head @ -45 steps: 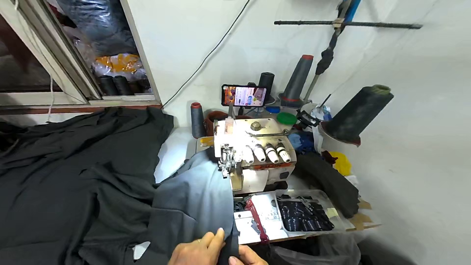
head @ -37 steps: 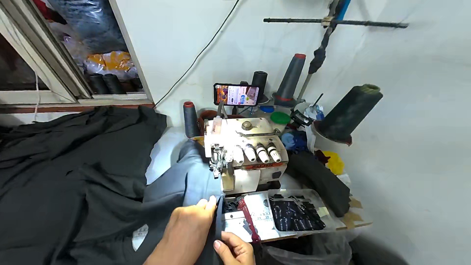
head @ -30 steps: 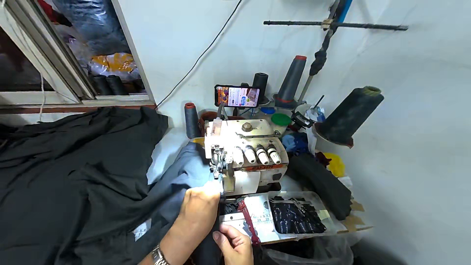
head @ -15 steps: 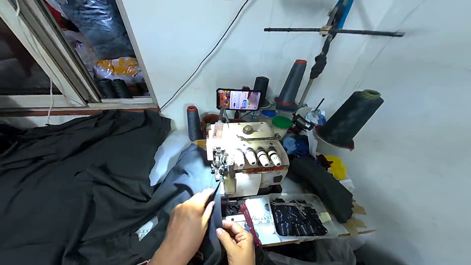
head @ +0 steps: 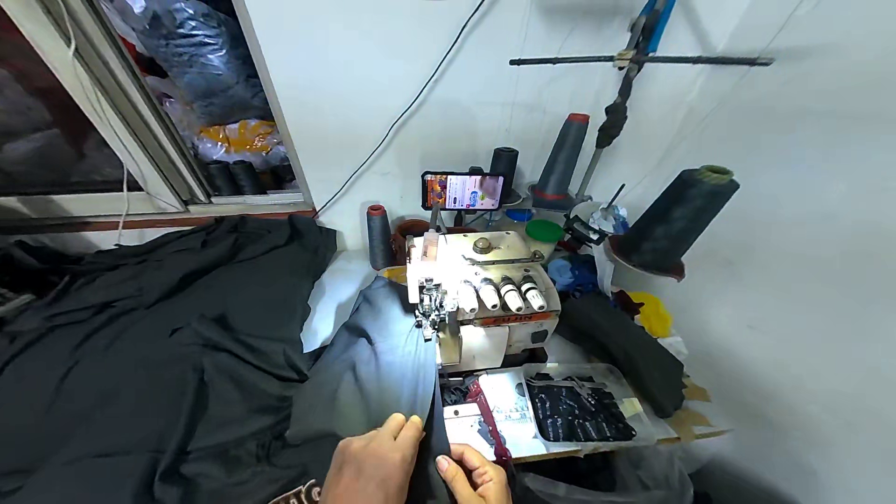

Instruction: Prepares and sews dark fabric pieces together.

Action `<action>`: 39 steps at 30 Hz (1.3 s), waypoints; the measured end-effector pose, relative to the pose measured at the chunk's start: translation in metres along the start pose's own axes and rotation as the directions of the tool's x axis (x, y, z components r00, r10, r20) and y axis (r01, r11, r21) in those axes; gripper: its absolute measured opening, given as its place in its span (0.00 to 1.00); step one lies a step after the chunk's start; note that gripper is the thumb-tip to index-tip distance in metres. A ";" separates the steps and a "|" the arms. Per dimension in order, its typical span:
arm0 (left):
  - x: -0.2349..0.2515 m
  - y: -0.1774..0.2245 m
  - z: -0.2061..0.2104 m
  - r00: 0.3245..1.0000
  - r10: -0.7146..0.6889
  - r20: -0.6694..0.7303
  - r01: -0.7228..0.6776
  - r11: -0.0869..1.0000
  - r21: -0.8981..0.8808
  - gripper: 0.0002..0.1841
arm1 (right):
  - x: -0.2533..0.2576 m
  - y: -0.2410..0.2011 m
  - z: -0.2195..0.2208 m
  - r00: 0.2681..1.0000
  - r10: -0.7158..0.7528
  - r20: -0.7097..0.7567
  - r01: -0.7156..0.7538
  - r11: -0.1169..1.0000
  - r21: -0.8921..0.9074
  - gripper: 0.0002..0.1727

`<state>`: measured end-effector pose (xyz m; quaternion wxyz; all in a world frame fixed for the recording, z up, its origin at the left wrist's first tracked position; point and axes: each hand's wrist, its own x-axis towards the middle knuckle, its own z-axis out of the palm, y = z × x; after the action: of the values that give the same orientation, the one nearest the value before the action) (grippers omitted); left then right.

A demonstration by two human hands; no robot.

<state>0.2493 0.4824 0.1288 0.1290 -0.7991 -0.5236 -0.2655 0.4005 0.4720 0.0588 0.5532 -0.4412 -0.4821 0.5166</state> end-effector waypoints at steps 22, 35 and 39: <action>0.027 -0.009 0.047 0.966 -0.186 -0.180 0.130 0.950 -0.284 0.11 | 0.057 -0.003 0.025 0.986 -0.083 -0.144 0.094 0.993 0.073 0.06; 0.041 -0.019 0.050 0.978 -0.044 -0.206 -0.003 0.974 -0.225 0.12 | 0.067 -0.003 0.037 0.981 -0.099 -0.167 0.121 0.985 0.126 0.10; 0.047 -0.017 0.054 0.969 -0.036 -0.246 0.002 0.991 -0.137 0.12 | 0.077 0.001 0.041 0.976 -0.127 -0.178 0.153 0.978 0.141 0.11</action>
<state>0.2638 0.5518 0.1095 0.1364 -0.7615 -0.4919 -0.3995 0.3597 0.5487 0.0701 0.6595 -0.4040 -0.4225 0.4726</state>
